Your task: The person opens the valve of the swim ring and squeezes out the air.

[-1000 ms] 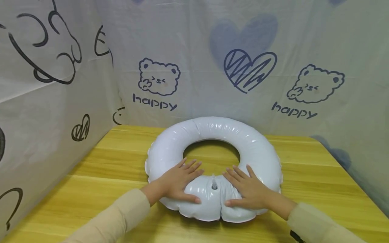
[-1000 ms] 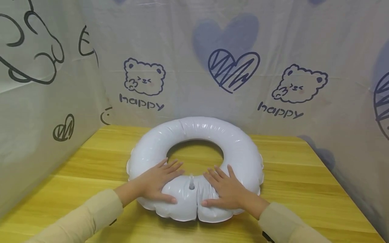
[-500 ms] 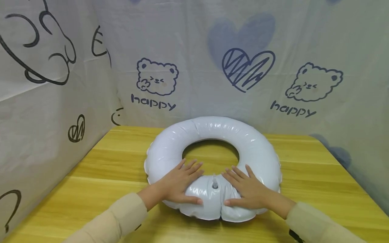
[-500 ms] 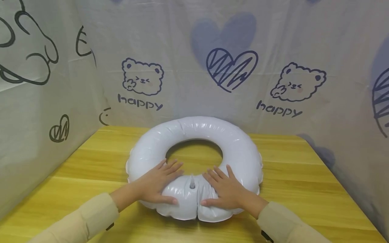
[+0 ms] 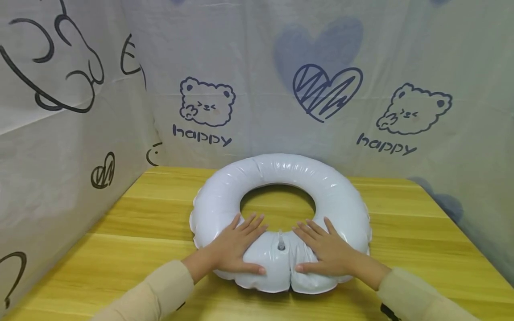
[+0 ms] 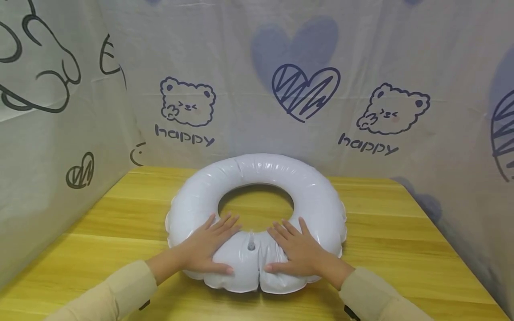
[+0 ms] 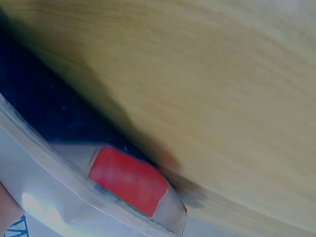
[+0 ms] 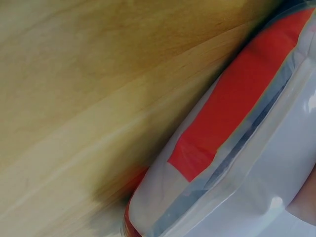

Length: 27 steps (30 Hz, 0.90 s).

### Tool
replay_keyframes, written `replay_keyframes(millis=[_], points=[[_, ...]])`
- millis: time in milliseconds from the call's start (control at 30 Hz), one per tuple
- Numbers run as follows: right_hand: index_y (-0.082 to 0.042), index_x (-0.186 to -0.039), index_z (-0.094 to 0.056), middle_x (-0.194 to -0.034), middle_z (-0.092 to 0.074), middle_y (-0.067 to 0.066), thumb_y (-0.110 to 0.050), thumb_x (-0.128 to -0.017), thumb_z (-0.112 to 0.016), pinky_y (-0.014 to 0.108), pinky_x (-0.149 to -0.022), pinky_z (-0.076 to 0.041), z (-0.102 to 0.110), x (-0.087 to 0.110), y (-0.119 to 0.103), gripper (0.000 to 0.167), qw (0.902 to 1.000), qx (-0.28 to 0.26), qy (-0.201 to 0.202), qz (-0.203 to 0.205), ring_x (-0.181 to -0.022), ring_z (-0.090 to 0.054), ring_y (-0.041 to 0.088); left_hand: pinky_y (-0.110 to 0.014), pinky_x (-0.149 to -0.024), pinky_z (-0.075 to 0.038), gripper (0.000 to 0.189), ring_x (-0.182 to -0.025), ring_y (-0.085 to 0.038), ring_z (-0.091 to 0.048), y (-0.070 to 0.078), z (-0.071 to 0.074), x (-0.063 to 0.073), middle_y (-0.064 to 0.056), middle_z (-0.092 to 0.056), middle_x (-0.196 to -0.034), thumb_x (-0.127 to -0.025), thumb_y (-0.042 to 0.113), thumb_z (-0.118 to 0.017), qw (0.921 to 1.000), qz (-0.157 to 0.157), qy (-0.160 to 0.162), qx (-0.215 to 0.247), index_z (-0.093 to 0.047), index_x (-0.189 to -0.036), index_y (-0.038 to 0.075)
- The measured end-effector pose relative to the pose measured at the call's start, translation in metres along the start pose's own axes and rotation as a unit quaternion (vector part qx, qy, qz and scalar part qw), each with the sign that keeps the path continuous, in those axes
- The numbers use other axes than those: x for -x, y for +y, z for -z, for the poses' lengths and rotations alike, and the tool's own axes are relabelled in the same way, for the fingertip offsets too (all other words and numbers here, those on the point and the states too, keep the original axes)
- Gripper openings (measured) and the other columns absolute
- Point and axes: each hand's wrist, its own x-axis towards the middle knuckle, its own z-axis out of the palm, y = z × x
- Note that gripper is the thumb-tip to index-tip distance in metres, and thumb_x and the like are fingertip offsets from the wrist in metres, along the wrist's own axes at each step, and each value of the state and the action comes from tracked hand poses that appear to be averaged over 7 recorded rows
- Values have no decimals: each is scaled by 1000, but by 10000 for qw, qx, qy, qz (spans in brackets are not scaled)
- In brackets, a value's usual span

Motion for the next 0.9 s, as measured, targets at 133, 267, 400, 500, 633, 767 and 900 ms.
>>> replay_keyframes(millis=[133,267,400,500,633,767,900], points=[[-8,-143,-34,-147,-36,15,-65,-82,-51,65,-108,-10,1,0,0,86,10000,52,23,-6,-137,-30,38,-57,-113,-9,107,-143,-33,-14,0,-2,2,-14,-17,-155,-74,87,-18,10000,18,5,45,-24,-147,10],[-7,-143,-35,-146,-38,16,-65,-81,-52,65,-107,-11,3,0,-1,86,10000,29,79,1,-136,-31,39,-56,-114,-9,103,-143,-32,-15,0,-4,3,-13,-17,-155,-76,84,-24,10000,41,-6,-66,-23,-148,10],[-7,-142,-35,-146,-39,16,-65,-81,-52,65,-107,-11,3,-1,-1,86,9999,21,110,7,-136,-32,39,-55,-114,-10,97,-143,-32,-16,0,-6,4,-13,-18,-155,-79,77,-37,9998,45,14,-195,-24,-148,9],[-8,-142,-36,-146,-39,16,-65,-81,-52,65,-107,-11,3,-1,-1,86,9999,32,116,-2,-136,-32,38,-55,-114,-10,93,-143,-31,-15,0,-6,4,-13,-17,-155,-80,71,-43,9996,46,-8,-265,-23,-148,9],[-9,-142,-36,-146,-39,15,-66,-80,-52,65,-107,-12,3,-1,-1,86,9999,46,120,-20,-136,-32,38,-55,-114,-9,93,-144,-31,-12,1,-6,4,-13,-14,-156,-81,70,-44,9994,62,-112,-336,-20,-149,9],[-9,-142,-37,-145,-40,16,-65,-80,-52,65,-107,-12,4,-1,-3,85,9999,17,129,-37,-135,-33,38,-55,-114,-8,94,-144,-31,-10,2,-6,3,-13,-11,-156,-82,71,-42,9989,69,-186,-435,-17,-149,9],[-8,-141,-37,-144,-40,16,-65,-80,-53,66,-107,-12,5,-1,-4,84,9999,8,145,-39,-135,-33,39,-55,-114,-8,95,-144,-31,-10,2,-6,4,-14,-10,-156,-83,71,-41,9983,59,-232,-524,-17,-149,8]])
